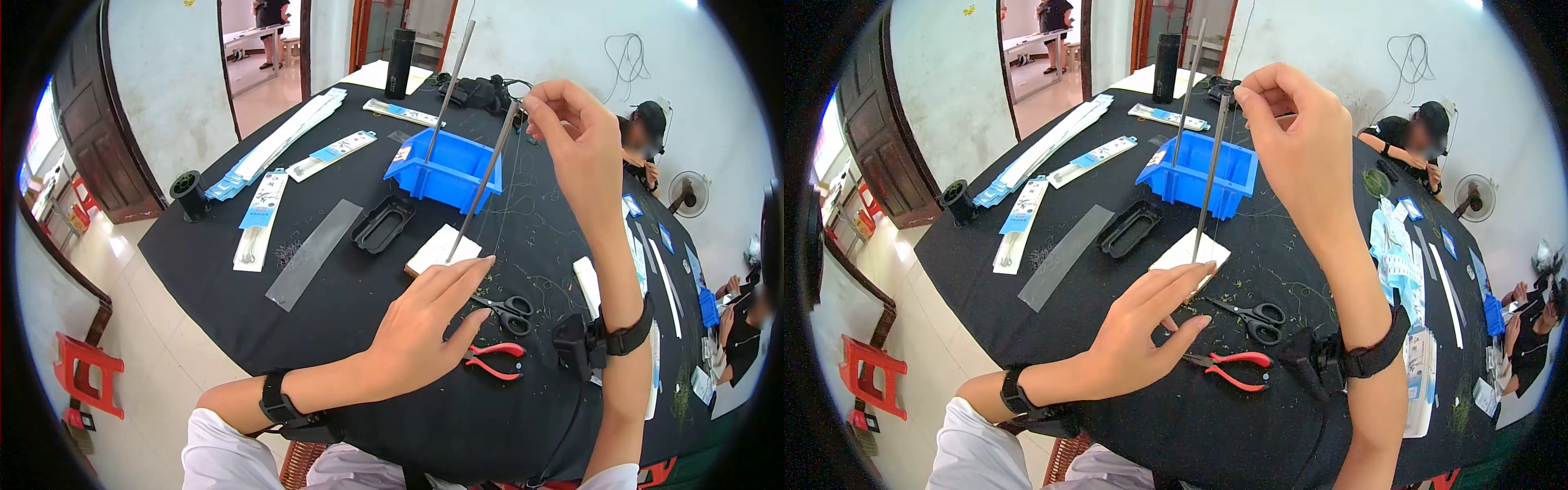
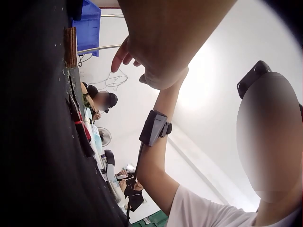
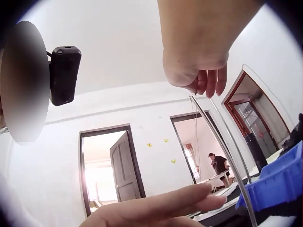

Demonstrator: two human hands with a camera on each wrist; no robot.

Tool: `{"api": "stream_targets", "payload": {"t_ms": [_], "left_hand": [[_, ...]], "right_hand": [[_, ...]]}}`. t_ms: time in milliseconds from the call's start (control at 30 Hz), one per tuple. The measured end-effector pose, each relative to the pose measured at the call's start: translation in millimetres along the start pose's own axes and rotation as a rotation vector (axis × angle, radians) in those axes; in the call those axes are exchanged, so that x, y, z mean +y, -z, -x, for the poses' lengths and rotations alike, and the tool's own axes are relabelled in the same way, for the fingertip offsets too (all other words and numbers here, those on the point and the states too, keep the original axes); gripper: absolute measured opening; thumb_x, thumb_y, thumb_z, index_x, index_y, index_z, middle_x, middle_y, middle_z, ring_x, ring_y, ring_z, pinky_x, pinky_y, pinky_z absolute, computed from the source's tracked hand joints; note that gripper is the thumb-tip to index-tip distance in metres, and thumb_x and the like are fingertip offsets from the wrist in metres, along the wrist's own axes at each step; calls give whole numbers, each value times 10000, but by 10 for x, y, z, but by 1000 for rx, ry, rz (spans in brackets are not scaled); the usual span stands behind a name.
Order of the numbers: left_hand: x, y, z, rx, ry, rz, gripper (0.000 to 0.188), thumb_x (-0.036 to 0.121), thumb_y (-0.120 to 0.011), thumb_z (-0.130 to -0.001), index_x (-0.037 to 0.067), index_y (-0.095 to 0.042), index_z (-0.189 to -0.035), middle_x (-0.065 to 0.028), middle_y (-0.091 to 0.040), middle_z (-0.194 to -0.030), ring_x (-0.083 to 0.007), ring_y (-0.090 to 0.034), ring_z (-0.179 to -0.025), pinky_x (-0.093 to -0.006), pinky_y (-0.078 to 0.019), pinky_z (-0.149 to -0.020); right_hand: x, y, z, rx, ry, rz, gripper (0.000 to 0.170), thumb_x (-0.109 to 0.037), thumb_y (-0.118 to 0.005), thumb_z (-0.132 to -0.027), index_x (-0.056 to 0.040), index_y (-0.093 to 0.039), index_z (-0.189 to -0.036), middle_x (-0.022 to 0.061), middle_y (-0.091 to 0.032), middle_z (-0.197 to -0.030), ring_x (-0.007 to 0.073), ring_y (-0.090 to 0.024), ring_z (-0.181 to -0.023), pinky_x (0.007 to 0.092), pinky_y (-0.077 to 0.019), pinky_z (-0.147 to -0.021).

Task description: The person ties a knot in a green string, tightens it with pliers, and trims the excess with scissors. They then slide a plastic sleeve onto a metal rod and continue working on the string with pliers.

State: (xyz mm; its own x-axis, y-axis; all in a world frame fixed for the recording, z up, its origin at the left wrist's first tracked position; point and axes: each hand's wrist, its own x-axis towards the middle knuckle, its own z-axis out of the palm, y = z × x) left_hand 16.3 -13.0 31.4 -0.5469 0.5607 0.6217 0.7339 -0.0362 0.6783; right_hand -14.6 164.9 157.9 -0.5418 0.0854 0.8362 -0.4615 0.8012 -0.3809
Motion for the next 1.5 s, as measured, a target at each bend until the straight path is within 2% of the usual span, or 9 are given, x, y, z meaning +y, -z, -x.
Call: {"api": "stream_targets", "payload": {"t_ms": [533,800,1067,1133,1200,1233,1333,1400,1500], "left_hand": [[26,-17,36,-13,-67,-94,558,25,-655,-765,-4,-451,-1284,-154,-512,-1230,-251,-555,-950,-287,-522,-672],[66,-70,14,16,-128,-299,561,65,-684,-711,-56,-478,-1219,-175,-518,-1168,-331,-525,-988,-391,-477,-794],[169,-177,-73,13,-221,-499,422,-10,-658,-704,-20,-584,-1120,-140,-535,-1222,-316,-535,-995,-375,-469,-806],[208,-210,-126,68,-286,-429,315,-53,-638,-709,-22,-632,-1023,-128,-605,-1108,-297,-576,-912,-359,-473,-777],[258,-264,-209,7,-364,-389,299,-65,-643,-703,-9,-643,-997,-130,-631,-1022,-298,-602,-840,-349,-480,-746],[301,-324,-263,-31,-345,-349,255,-33,-645,-715,-5,-653,-968,-131,-638,-977,-294,-609,-824,-343,-482,-733],[474,-588,-529,-201,-259,-363,149,82,-646,-753,6,-675,-877,-135,-650,-840,-282,-626,-763,-328,-488,-692],[579,-816,-818,-393,-169,-538,185,185,-639,-780,9,-684,-813,-139,-645,-743,-278,-635,-706,-323,-493,-659],[452,-1332,-1201,-706,1,-420,310,280,-591,-819,-16,-674,-777,-138,-636,-631,-258,-646,-616,-343,-506,-599]], "right_hand": [[-51,-41,103,23,-53,27,144,-124,-618,-825,13,-621,-782,55,-618,-638,82,-567,-569,229,-447,-540],[-110,32,975,-358,-397,-159,159,-87,-587,-862,57,-652,-849,71,-649,-670,54,-596,-626,213,-467,-549],[120,-12,1344,-216,-871,-879,271,-181,-486,-921,33,-647,-879,79,-655,-777,115,-640,-699,234,-537,-588],[174,-5,1373,-263,-942,-973,251,-180,-508,-912,43,-622,-925,94,-646,-856,137,-634,-740,250,-513,-675],[287,-73,1455,-257,-896,-1005,247,-195,-517,-908,27,-625,-921,84,-643,-852,133,-618,-737,246,-495,-690],[293,-134,1468,-206,-921,-1079,266,-202,-512,-912,23,-629,-832,58,-630,-756,99,-595,-678,238,-476,-583],[479,-374,1622,-49,-687,-1282,268,-219,-530,-901,9,-634,-806,52,-622,-733,100,-602,-677,244,-481,-592],[422,-395,1568,-52,-932,-1370,241,-209,-549,-884,-15,-643,-777,42,-619,-686,112,-597,-631,258,-477,-576],[437,-370,1451,-116,-921,-1113,233,-196,-563,-871,-24,-647,-737,38,-622,-672,103,-587,-607,245,-468,-567]]}}
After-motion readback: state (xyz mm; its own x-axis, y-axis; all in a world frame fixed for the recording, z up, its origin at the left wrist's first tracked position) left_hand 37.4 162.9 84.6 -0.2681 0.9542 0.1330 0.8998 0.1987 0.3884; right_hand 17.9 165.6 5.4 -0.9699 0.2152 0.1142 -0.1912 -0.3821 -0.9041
